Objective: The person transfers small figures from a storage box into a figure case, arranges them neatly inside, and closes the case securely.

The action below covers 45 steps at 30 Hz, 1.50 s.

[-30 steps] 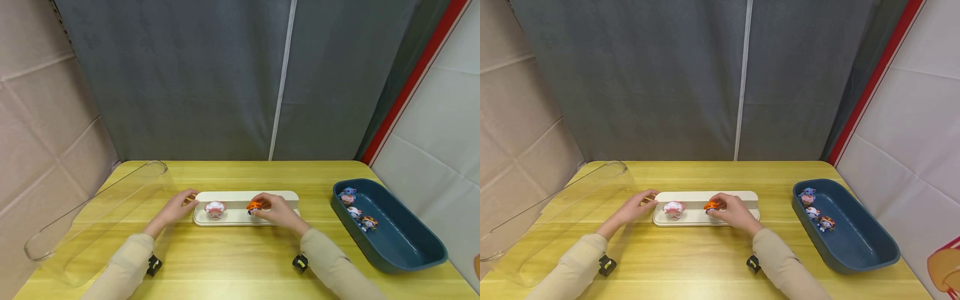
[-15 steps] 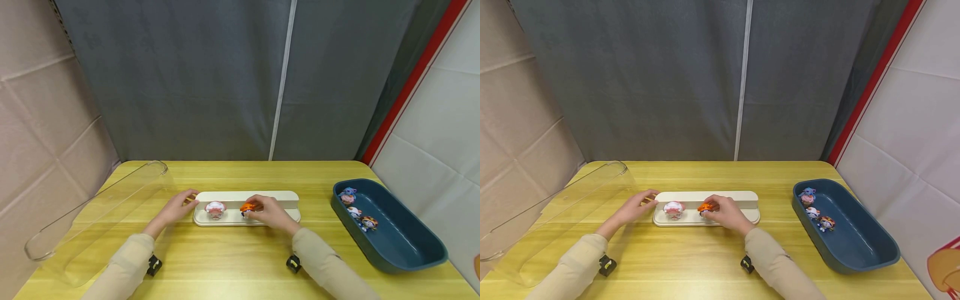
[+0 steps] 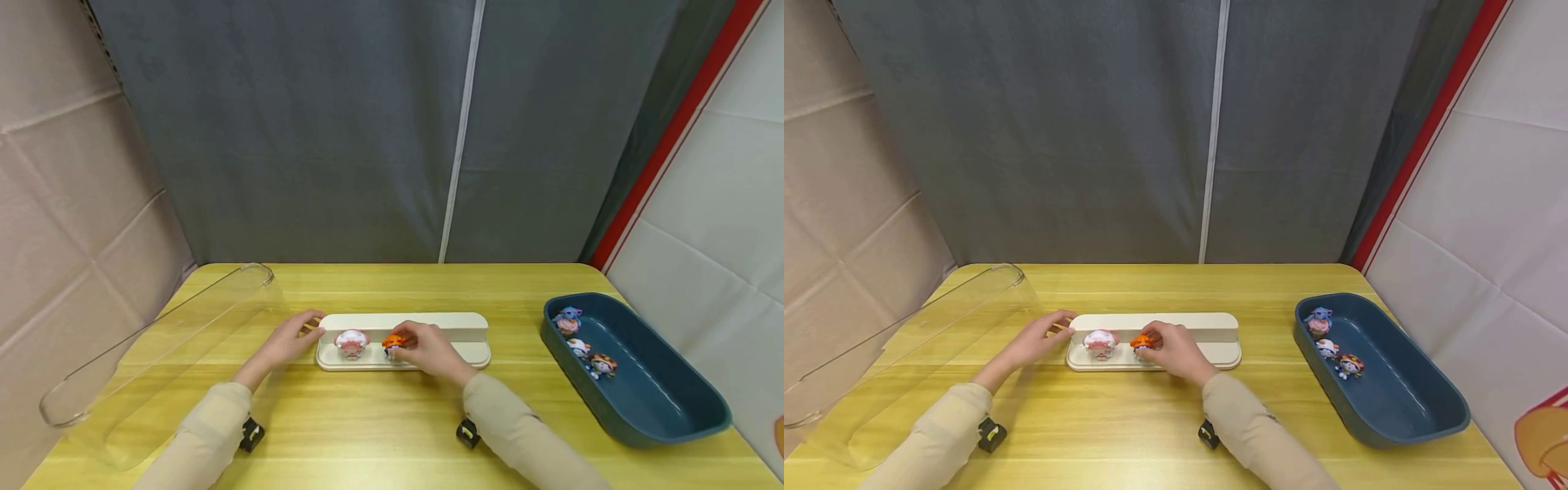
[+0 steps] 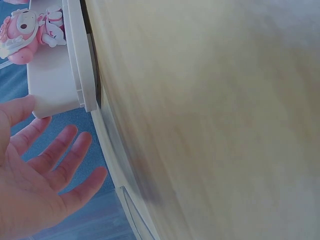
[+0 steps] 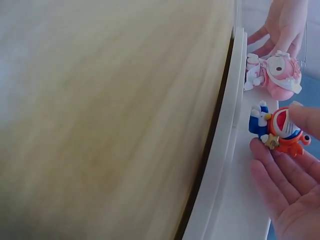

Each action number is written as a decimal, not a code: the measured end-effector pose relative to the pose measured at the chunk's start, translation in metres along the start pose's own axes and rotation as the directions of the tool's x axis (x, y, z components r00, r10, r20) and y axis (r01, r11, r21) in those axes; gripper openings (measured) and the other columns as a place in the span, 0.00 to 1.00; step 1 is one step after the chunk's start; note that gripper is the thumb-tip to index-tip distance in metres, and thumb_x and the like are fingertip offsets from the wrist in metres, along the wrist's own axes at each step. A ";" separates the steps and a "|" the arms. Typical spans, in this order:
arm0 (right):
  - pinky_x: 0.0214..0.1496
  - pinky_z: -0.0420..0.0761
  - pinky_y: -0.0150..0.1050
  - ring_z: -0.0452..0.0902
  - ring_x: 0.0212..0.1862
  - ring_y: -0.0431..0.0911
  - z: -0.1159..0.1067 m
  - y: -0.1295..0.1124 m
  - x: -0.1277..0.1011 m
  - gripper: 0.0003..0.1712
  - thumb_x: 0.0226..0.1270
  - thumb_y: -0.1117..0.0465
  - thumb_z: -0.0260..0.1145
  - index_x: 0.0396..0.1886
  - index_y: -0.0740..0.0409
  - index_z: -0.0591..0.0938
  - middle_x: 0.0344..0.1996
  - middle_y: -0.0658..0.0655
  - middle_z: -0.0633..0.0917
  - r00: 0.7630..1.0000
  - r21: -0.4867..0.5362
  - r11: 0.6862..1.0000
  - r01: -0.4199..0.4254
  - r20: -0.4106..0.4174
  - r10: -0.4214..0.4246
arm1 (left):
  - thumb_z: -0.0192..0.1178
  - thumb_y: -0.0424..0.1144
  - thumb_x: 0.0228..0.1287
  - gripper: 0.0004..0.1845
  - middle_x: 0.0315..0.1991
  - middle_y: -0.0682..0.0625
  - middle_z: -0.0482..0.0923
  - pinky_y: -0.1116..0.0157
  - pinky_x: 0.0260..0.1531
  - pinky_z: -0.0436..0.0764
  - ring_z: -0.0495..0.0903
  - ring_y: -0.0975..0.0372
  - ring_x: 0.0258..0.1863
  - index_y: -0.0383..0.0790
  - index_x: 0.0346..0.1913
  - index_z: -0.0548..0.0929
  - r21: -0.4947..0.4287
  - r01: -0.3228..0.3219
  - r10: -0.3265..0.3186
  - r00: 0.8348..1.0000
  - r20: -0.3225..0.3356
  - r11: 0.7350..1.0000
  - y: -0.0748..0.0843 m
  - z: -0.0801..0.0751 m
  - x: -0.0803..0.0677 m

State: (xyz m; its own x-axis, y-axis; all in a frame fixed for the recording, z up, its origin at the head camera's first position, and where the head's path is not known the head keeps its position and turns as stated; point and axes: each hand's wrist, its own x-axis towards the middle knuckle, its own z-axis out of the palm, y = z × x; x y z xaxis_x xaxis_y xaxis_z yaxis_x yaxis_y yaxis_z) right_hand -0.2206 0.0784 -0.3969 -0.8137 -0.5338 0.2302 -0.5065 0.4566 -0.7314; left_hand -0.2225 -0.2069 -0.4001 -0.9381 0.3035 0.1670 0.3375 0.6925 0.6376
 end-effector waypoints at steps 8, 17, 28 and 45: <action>0.36 0.76 0.31 0.77 0.34 0.40 0.004 0.000 0.004 0.14 0.53 0.62 0.67 0.40 0.61 0.78 0.32 0.51 0.82 1.000 -0.070 0.997 0.014 -0.010 -0.015 | 0.53 0.37 0.63 0.16 0.43 0.40 0.74 0.54 0.41 0.73 0.75 0.52 0.39 0.34 0.52 0.72 0.009 0.016 -0.016 1.000 0.004 1.000 0.000 0.000 0.000; 0.36 0.76 0.32 0.76 0.33 0.39 0.005 -0.001 0.006 0.13 0.52 0.63 0.68 0.38 0.58 0.77 0.31 0.50 0.82 1.000 -0.101 0.995 0.005 -0.018 -0.007 | 0.52 0.37 0.63 0.16 0.43 0.40 0.74 0.54 0.40 0.73 0.75 0.52 0.39 0.33 0.52 0.72 0.010 0.003 -0.003 1.000 0.004 1.000 -0.001 0.000 0.000; 0.37 0.75 0.33 0.76 0.33 0.39 0.006 -0.004 0.007 0.14 0.53 0.62 0.68 0.38 0.57 0.75 0.30 0.50 0.81 0.999 -0.124 0.991 -0.041 -0.005 0.040 | 0.52 0.38 0.63 0.17 0.42 0.41 0.74 0.54 0.40 0.73 0.75 0.52 0.39 0.33 0.52 0.72 0.009 0.005 -0.005 1.000 0.003 1.000 -0.001 0.000 0.000; 0.37 0.76 0.32 0.77 0.35 0.40 0.003 -0.002 0.005 0.17 0.55 0.59 0.66 0.41 0.57 0.71 0.34 0.53 0.82 0.998 -0.094 0.994 -0.052 0.025 0.054 | 0.52 0.37 0.63 0.16 0.42 0.41 0.74 0.54 0.40 0.73 0.75 0.52 0.39 0.34 0.52 0.72 0.011 0.007 -0.007 1.000 0.008 1.000 -0.001 0.000 0.000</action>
State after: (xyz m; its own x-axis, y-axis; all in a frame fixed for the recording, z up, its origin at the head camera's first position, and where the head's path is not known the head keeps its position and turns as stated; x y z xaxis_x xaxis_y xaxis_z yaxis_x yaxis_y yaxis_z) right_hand -0.2228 0.0725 -0.3959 -0.8327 -0.5256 0.1742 -0.4883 0.5485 -0.6788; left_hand -0.2231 -0.2074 -0.4011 -0.9398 0.3037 0.1565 0.3318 0.7021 0.6301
